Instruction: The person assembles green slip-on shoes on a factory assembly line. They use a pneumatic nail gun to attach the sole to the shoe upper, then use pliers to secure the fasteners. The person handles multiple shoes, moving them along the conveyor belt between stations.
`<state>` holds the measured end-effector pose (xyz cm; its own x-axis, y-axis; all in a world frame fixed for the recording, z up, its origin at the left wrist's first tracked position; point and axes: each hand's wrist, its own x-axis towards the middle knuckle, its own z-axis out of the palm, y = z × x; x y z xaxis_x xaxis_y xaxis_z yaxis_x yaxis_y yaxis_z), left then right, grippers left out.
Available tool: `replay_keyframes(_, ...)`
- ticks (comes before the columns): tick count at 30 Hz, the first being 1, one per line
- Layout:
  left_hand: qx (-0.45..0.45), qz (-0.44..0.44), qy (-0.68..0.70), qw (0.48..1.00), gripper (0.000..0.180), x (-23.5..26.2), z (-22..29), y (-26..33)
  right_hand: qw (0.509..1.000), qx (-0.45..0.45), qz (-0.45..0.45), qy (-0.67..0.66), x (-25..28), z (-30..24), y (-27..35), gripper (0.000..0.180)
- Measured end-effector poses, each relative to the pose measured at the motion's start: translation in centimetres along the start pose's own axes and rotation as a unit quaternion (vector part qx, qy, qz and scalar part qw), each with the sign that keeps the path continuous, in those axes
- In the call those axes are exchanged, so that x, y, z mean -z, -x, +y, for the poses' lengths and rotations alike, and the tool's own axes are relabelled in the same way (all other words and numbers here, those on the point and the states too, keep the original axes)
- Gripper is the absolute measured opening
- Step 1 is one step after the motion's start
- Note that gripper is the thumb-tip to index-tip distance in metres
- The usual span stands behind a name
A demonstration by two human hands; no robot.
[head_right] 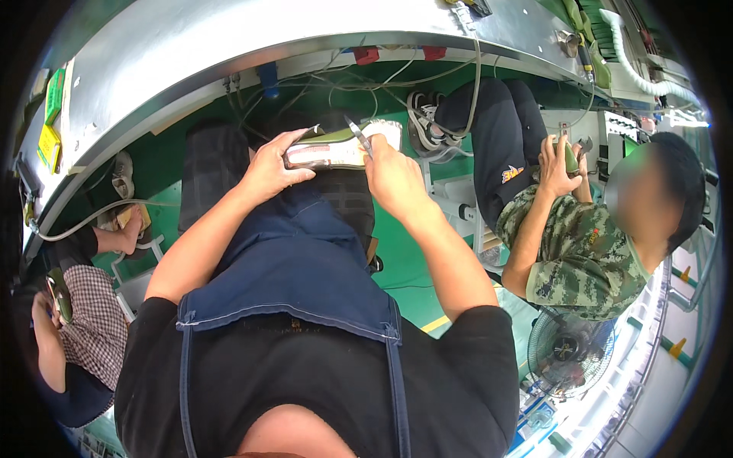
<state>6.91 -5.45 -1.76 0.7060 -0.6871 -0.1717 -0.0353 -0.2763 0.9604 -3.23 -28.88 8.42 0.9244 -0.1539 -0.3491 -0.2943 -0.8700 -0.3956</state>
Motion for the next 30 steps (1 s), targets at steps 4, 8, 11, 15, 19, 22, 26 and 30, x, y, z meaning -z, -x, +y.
replay_keyframes(4, 0.012, -0.021, -0.015, 1.0, 0.086, 0.2, -0.5, -0.7, 0.977, -0.04, -0.129, -0.166, 1.1, -1.2, -0.9, 0.029)
replay_keyframes(8, -0.016, -0.003, -0.029, 0.999, 0.084, -0.5, -1.3, -0.5, 0.882, -0.088, -0.281, -0.367, 0.2, -3.5, -0.6, 0.039)
replay_keyframes(11, -0.024, -0.001, -0.037, 0.999, 0.083, -0.7, -1.2, -0.3, 0.866, -0.086, -0.302, -0.389, -0.9, -3.4, -1.2, 0.039)
replay_keyframes(15, -0.044, -0.001, -0.071, 0.997, 0.082, -0.5, -1.4, 0.0, 0.84, -0.148, -0.32, -0.412, -0.5, -4.3, -1.5, 0.035)
replay_keyframes(19, -0.038, -0.023, -0.062, 0.997, 0.084, -0.1, -0.9, 0.0, 0.853, -0.181, -0.305, -0.382, 0.0, -4.9, -1.2, 0.023)
replay_keyframes(22, -0.047, -0.04, -0.058, 0.996, 0.083, 0.0, -0.3, -0.3, 0.893, -0.131, -0.265, -0.339, -1.7, -4.4, -0.5, 0.017)
replay_keyframes(26, -0.042, -0.038, -0.061, 0.997, 0.078, -0.4, -0.2, -0.4, 0.92, -0.125, -0.189, -0.321, -2.8, -5.6, 1.4, 0.018)
replay_keyframes(30, -0.052, -0.039, -0.07, 0.995, 0.076, -0.6, -0.5, -0.7, 0.925, -0.113, -0.184, -0.313, -3.3, -5.2, 1.9, 0.02)
